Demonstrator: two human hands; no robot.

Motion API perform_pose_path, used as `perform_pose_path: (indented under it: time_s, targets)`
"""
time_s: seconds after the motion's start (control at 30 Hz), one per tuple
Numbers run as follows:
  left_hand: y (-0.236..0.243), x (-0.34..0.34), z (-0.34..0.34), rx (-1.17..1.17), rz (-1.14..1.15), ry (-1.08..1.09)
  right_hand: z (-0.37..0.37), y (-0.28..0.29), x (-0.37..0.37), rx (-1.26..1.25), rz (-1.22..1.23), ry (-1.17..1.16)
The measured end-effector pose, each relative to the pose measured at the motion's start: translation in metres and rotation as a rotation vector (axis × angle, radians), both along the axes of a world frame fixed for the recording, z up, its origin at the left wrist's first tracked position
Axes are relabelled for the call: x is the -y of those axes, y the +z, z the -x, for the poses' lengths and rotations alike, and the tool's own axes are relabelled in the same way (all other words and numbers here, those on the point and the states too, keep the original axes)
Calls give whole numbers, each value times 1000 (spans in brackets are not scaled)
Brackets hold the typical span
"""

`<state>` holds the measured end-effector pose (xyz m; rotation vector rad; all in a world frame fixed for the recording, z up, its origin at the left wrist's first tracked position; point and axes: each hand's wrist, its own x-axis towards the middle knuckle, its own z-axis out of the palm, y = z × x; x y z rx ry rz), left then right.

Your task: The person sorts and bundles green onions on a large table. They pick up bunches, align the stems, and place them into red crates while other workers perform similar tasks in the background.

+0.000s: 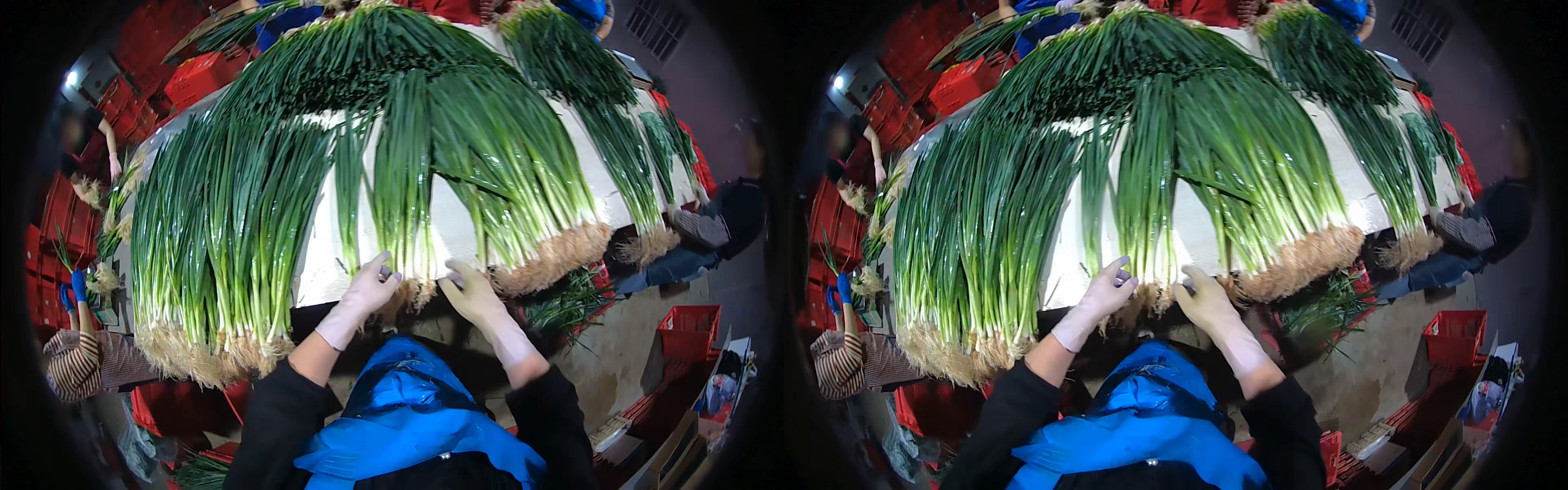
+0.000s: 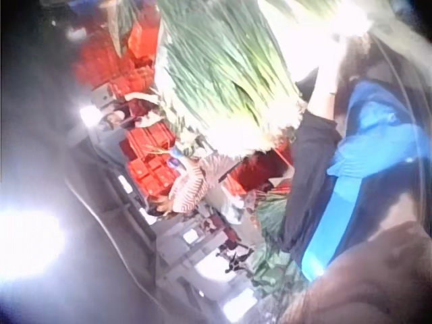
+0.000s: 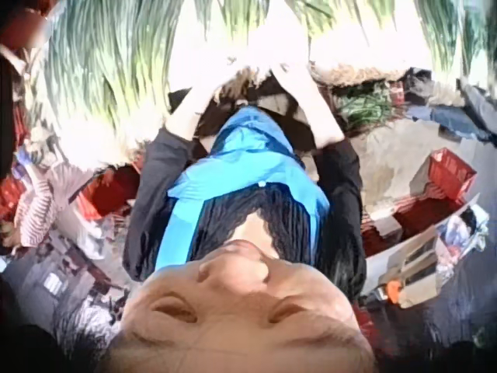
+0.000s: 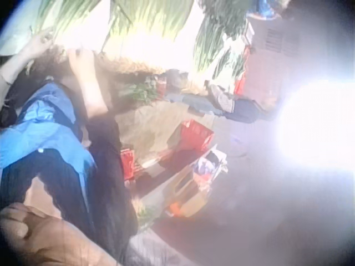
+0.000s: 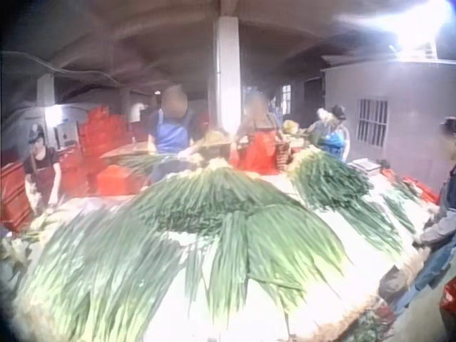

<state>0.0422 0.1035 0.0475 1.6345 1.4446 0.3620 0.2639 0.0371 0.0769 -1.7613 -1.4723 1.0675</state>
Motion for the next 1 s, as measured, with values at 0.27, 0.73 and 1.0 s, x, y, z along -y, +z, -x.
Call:
perform_pose_path:
  time_s: [0.27, 0.73, 1.0]
  targets:
    - [-27, -8, 52, -486, -162, 145, 118, -28, -95, 753, -8, 273]
    - [-2, 4, 93, 1158, 564, 505, 66, -22, -101, 275, 113, 241]
    - [-47, 17, 99, 1101, 681, 726, 48, -43, -91, 233, -10, 253]
